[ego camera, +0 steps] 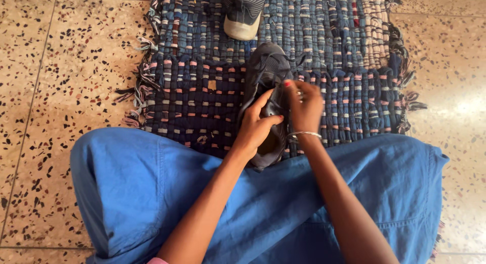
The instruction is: The person sits on a woven mat and unlaces a dark sneaker by pulling the laces out of the eyelets. They then re-lace the same shoe by threading the laces back through the eyelets and tying a knot.
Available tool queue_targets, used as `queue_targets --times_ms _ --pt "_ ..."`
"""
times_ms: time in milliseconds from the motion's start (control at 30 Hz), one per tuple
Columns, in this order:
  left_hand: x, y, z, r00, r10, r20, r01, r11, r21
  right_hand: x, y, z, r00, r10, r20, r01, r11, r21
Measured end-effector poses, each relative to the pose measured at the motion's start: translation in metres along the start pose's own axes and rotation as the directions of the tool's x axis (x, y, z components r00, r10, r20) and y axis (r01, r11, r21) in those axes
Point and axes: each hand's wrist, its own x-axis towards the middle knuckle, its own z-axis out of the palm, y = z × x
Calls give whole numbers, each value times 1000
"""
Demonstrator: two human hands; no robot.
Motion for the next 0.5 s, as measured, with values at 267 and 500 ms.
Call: queue_targets --times_ms 267,500 --pt "2 -2 3 1000 -7 11 7 1000 -28 0 -37 9 979 -193 58 179 964 195" --pt "1 -1 7 1000 0 -26 -1 1000 -17 19 -43 0 880 -467 87 474 877 -76"
